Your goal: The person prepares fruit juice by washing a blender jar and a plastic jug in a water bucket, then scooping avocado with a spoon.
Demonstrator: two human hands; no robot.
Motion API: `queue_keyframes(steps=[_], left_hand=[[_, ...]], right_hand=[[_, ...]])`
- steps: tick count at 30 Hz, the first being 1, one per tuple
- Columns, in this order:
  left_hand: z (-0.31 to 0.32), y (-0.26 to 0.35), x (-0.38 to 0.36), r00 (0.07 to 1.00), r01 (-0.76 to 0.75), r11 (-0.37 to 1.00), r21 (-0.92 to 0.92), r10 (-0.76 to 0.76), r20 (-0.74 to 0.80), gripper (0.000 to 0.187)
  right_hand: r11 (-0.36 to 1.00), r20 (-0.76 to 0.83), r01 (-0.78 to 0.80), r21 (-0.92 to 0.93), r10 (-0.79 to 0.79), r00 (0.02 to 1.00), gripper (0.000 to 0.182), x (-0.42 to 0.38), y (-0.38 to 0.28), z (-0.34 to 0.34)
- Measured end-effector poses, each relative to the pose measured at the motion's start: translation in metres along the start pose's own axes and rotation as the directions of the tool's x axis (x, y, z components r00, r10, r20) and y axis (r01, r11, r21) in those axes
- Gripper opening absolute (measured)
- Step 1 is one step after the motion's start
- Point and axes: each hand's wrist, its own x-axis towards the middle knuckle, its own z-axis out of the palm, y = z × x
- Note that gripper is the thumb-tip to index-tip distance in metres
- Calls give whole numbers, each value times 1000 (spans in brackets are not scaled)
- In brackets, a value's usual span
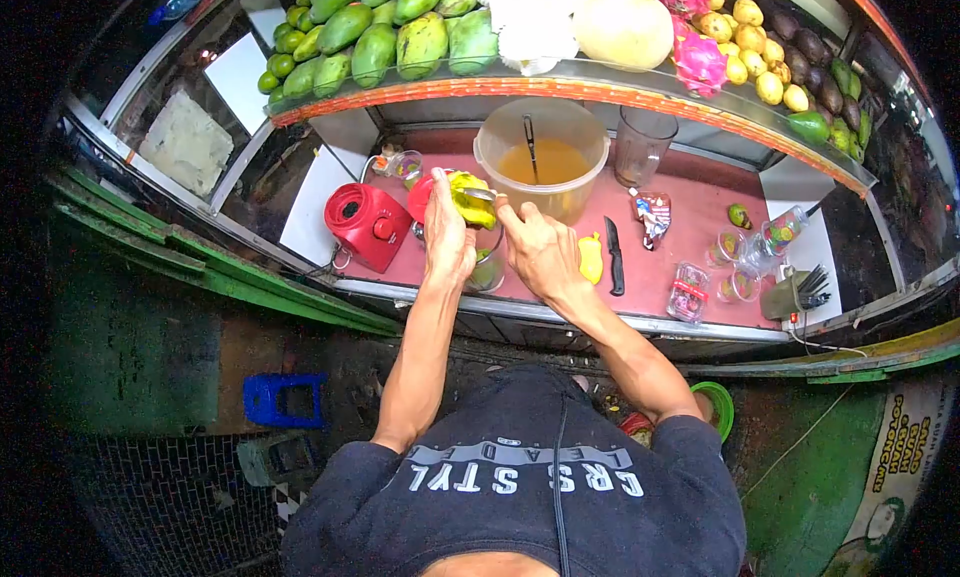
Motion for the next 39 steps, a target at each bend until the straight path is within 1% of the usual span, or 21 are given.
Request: queue_keyframes(steps=[2, 4, 6, 7, 9, 10, 12, 13, 15, 16, 17, 18, 19, 21, 25, 27, 28, 30, 34, 36, 39], left_hand=[[-5, 0, 3, 999, -43, 999, -7, 43, 32, 50], [-8, 3, 4, 999, -8, 998, -69, 11, 39, 49], [-10, 5, 1, 998, -53, 995, -86, 54, 16, 44], [-14, 6, 2, 998, -48, 996, -82, 50, 24, 44], [-21, 4, 4, 989, -145, 988, -50, 146, 20, 42], [-24, 4, 6, 989, -143, 989, -46, 145, 26, 42], [-28, 3, 8, 953, -302, 952, 57, 299, 56, 44], [-31, 3, 8, 952, -304, 951, 60, 301, 55, 44], [-35, 4, 9, 934, -353, 935, 39, 350, 70, 45], [-38, 4, 11, 934, -352, 935, 41, 349, 72, 45], [-42, 1, 13, 927, -368, 930, 8, 366, 82, 46], [-45, 0, 15, 918, -385, 923, -26, 385, 90, 47], [-48, -1, 16, 918, -385, 923, -26, 385, 90, 47], [-53, 0, 17, 921, -375, 924, -74, 381, 86, 47], [-57, 2, 22, 928, -361, 927, -106, 368, 53, 49], [-57, 4, 27, 958, -286, 939, -194, 283, -44, 49], [-58, 5, 29, 959, -283, 939, -193, 280, -44, 49], [-57, 6, 37, 968, -204, 930, -307, 145, -206, 48], [-59, 7, 46, 976, -174, 939, -296, 125, -176, 47], [-62, 6, 54, 986, -69, 922, -380, 7, -164, 48], [-63, 5, 61, 986, -11, 901, -433, -61, -153, 48]], right_hand=[[999, 25, -28, 25, 28, 999, 39, 0, -4, 10], [997, 47, -62, 49, 59, 997, 39, 0, -8, 18], [981, 8, -93, 169, 93, 996, 19, 2, -12, 23], [981, 3, -101, 168, 102, 995, 19, 2, -16, 28], [847, 121, -266, 460, 237, 964, 8, 4, -19, 36], [846, 117, -269, 460, 242, 963, 8, 5, -20, 39], [683, 261, -432, 589, 345, 902, 10, 7, -22, 45], [682, 261, -431, 592, 343, 902, 10, 6, -21, 53], [525, 333, -463, 714, 326, 884, 10, 9, -22, 62], [523, 332, -463, 715, 329, 884, 10, 9, -20, 63], [264, 551, -662, 702, 388, 739, 7, 18, -30, 45], [-13, 744, -798, 602, 371, 555, 6, 23, -36, 36], [-14, 745, -799, 602, 371, 555, 6, 24, -36, 37], [-179, 836, -828, 531, 269, 478, 7, 25, -36, 39], [-176, 820, -816, 550, 299, 488, 9, 25, -44, 46], [-199, 825, -812, 549, 281, 490, 9, 26, -45, 49], [-200, 826, -812, 548, 282, 488, 9, 24, -46, 52], [-187, 813, -801, 569, 273, 514, 8, 24, -48, 56], [-116, 783, -795, 596, 307, 541, 8, 25, -54, 59], [-129, 792, -803, 582, 317, 522, 8, 26, -53, 60], [-165, 802, -798, 580, 288, 524, 8, 24, -50, 59]])
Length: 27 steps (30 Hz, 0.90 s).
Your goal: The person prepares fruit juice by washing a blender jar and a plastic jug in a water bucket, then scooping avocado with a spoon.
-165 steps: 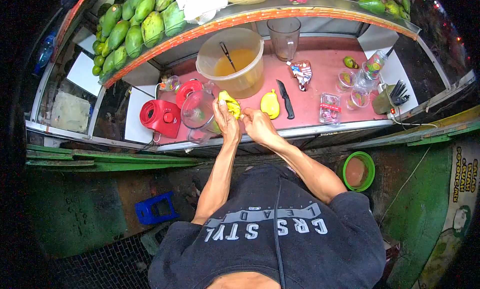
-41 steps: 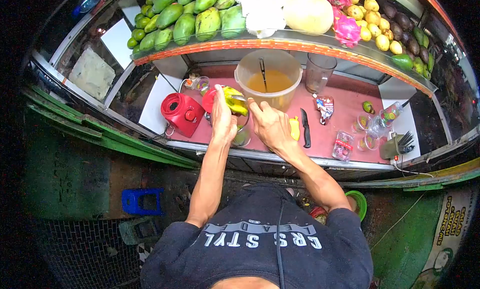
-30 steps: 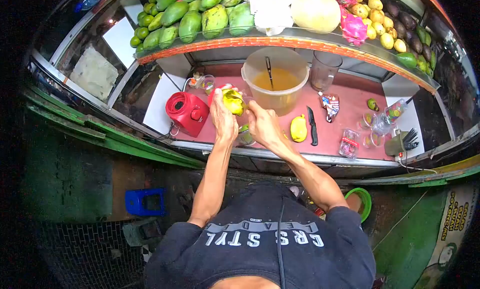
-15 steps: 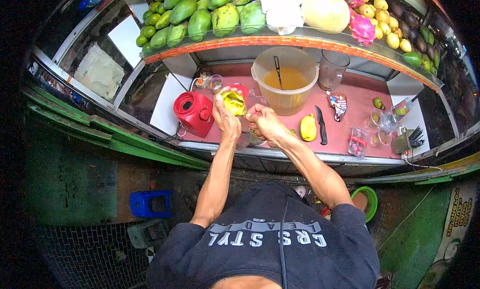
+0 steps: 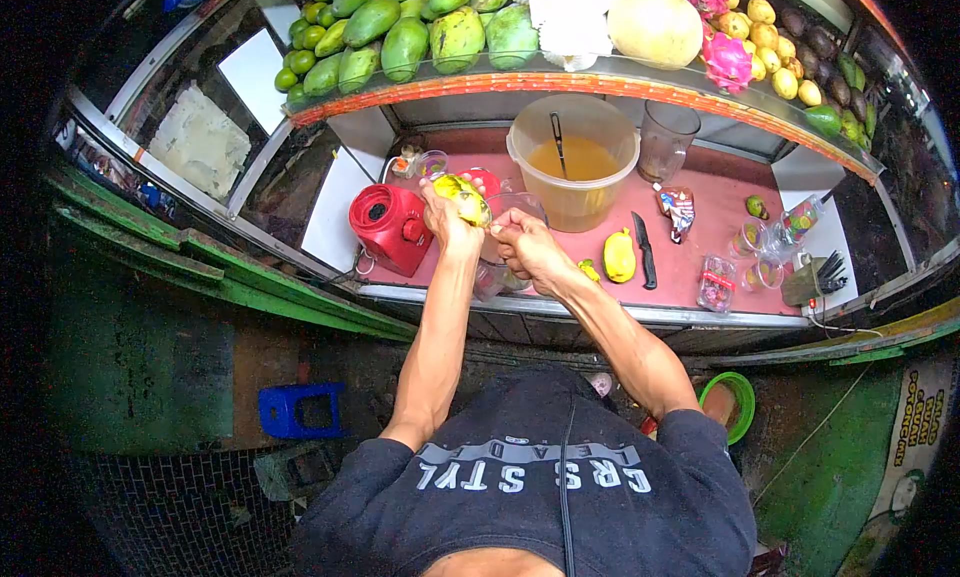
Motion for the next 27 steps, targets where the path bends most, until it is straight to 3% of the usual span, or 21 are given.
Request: queue_keyframes(steps=[3, 4, 5, 6, 7, 9, 10, 13, 15, 18, 21, 23, 24, 26, 27], left_hand=[[-3, 4, 13, 999, 11, 997, 73, -13, 30, 47], [-18, -6, 37, 993, -107, 987, 124, 113, -46, 45], [-18, 0, 38, 993, -107, 986, 124, 113, -45, 45], [-20, 6, 36, 995, -99, 987, 128, 100, -2, 44], [-20, 10, 35, 995, -91, 987, 131, 86, 45, 43], [-18, 15, 24, 995, -66, 978, 196, 51, 81, 41], [-15, 15, 18, 991, -99, 961, 258, 73, 109, 41], [-5, 14, 1, 982, -134, 925, 356, 75, 175, 42], [1, 12, -10, 967, -168, 880, 443, 61, 247, 39], [4, 8, -14, 970, -176, 881, 439, 80, 229, 36], [7, 5, -22, 973, -171, 905, 390, 93, 212, 36], [5, 1, -21, 975, -155, 953, 259, 105, 196, 37], [5, 0, -20, 974, -155, 954, 258, 104, 200, 37], [0, -3, -19, 965, -240, 906, 349, 183, 190, 40], [-2, -5, -18, 965, -238, 906, 351, 180, 190, 40]], right_hand=[[1000, -46, 10, -29, -11, 999, 8, 8, 4, -12], [999, -44, 14, -30, -15, 999, 8, 11, 9, -16], [805, -109, 337, -488, -440, 892, 6, 10, 15, -18], [334, 34, 447, -830, -770, 638, 6, 8, 20, -21], [334, 30, 445, -831, -772, 635, 6, 7, 21, -26], [127, 128, 318, -940, -729, 672, 10, 1, 21, -30], [57, 158, 323, -945, -783, 601, 14, 5, 23, -29], [12, 196, 350, -937, -809, 554, 15, 12, 19, -19], [0, 194, 324, -946, -801, 567, 17, 18, 21, -17], [2, 191, 309, -951, -782, 593, 18, 26, 28, -18], [73, 194, 405, -911, -791, 580, 18, 26, 35, -15], [236, 99, 407, -882, -752, 651, 12, 24, 34, -12], [235, 98, 406, -883, -754, 649, 12, 21, 33, -9], [449, -22, 415, -791, -699, 715, 7, 15, 33, -2], [451, -25, 413, -791, -698, 716, 7, 15, 34, -2]])
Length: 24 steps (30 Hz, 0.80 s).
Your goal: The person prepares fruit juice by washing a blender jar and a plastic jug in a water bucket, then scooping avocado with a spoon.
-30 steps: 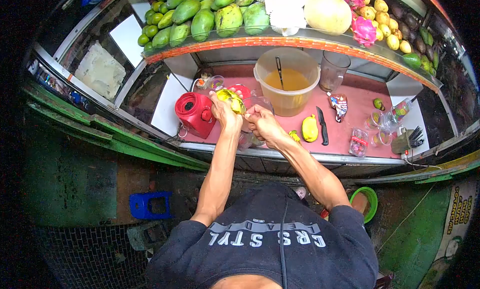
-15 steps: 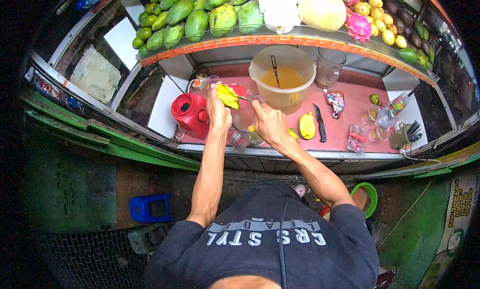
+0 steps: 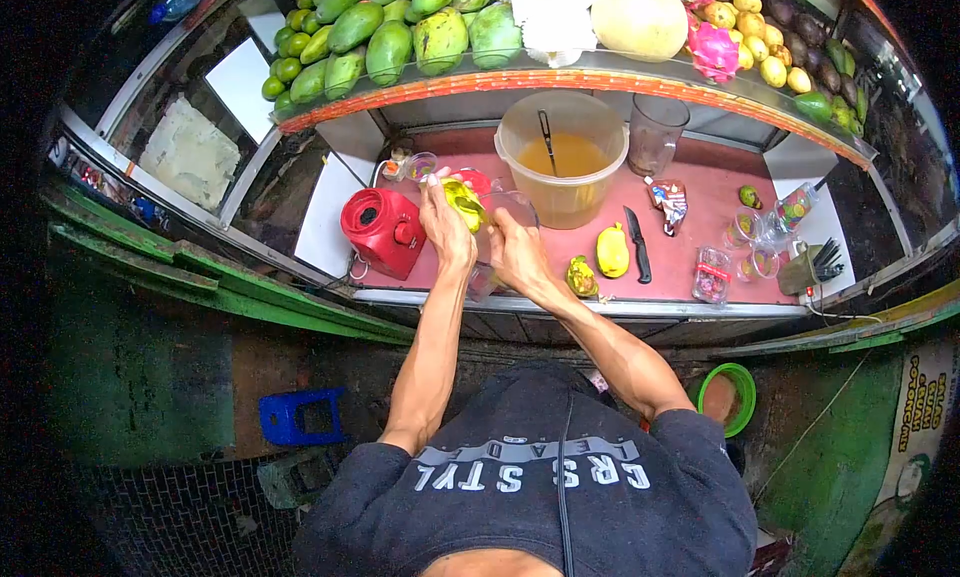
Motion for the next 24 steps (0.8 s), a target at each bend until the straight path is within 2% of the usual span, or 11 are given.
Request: queue_keyframes(steps=[3, 5, 6, 8, 9, 11, 17, 21, 22, 23, 24], left_hand=[[-5, -10, 4, 989, -143, 979, 147, 145, -7, 39], [-6, -15, 7, 960, -262, 932, 250, 278, -30, 39], [-6, -17, 10, 961, -261, 932, 250, 276, -26, 39], [-7, -16, 11, 938, -329, 911, 246, 346, -25, 38], [-6, -14, 10, 938, -330, 911, 247, 346, -25, 38], [-4, -10, 9, 987, -153, 988, -26, 152, -47, 39], [-11, -13, 23, 997, 50, 980, -193, -61, -52, 44], [-15, -12, 29, 989, 148, 935, -322, -146, 30, 43], [-16, -11, 31, 989, 147, 935, -321, -145, 31, 43], [-21, -11, 34, 989, 149, 925, -349, -139, 52, 43], [-26, -11, 36, 988, 152, 915, -375, -135, 72, 44]], right_hand=[[995, -3, -67, 70, 67, 998, 8, 0, 4, 5], [974, 65, -139, 179, 130, 989, 11, 1, 8, 6], [974, 60, -141, 179, 132, 989, 11, 3, 12, 7], [881, 207, -316, 351, 256, 944, 10, 7, 15, 8], [881, 207, -316, 352, 256, 944, 10, 9, 11, 4], [599, 441, -615, 513, 431, 787, 7, 12, 0, -9], [442, 544, -713, 545, 460, 701, 8, 15, -11, -17], [447, 575, -727, 521, 445, 686, 10, 16, 4, -11], [836, 215, -333, 436, 262, 941, 10, 12, 18, -2], [985, -87, 113, 134, -102, 991, 10, 9, 15, -2], [984, -87, 112, 136, -100, 991, 10, 5, 14, -6]])
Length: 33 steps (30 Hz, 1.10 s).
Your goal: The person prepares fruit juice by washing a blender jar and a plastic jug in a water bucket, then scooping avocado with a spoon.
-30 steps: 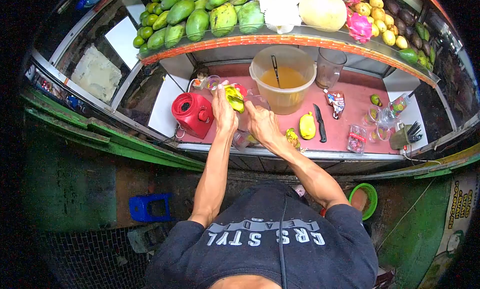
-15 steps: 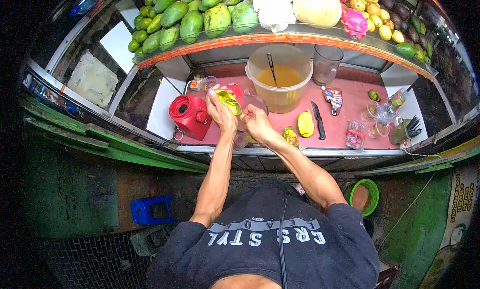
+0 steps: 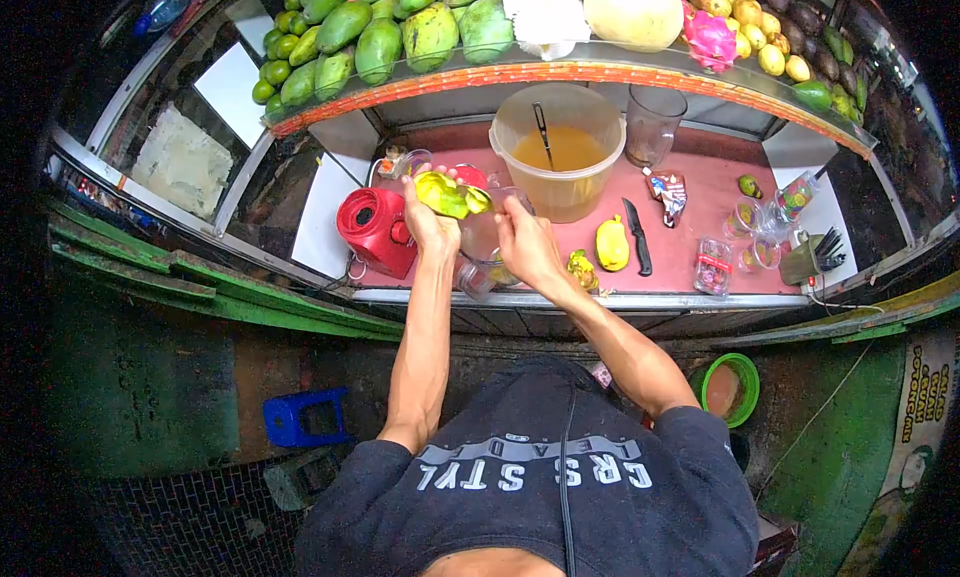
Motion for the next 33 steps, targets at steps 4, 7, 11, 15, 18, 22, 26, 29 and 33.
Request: queue_keyframes(steps=[4, 7, 11, 15, 18, 22, 26, 29, 33], left_hand=[[-3, 9, -1, 998, 18, 998, 61, -23, 66, 44], [6, 4, -12, 987, 34, 997, 74, -45, 156, 44], [21, -2, -23, 980, 17, 995, 101, -37, 194, 42], [25, 3, -28, 975, -5, 986, 166, -32, 221, 39], [38, 2, -39, 981, -9, 973, 232, -36, 189, 34], [63, -3, -87, 907, 251, 956, 152, -287, 309, 32], [44, -70, -127, 858, 260, 766, 588, -462, 222, 31], [33, -122, -135, 800, 387, 531, 753, -599, 11, 34], [-24, -195, -122, 926, -141, -55, 988, -360, 112, 48]], right_hand=[[885, 130, 71, -460, -12, 991, 18, -12, 3, -12], [898, 79, 126, -422, -102, 992, 23, -4, -11, -4], [869, 60, 98, -485, -78, 995, 9, 10, -19, 2], [898, 71, 114, -424, -92, 993, 8, 6, -14, -2], [898, 32, 68, -434, -60, 998, 18, -9, -15, -29], [896, -420, -219, -386, 40, 907, 18, -47, 20, -91], [641, -493, -596, -483, 363, 790, 29, -120, 154, -147], [567, -518, -665, -487, 426, 742, 30, -152, 201, -165], [493, -551, -565, -662, 190, 812, 30, -152, 184, -167]])
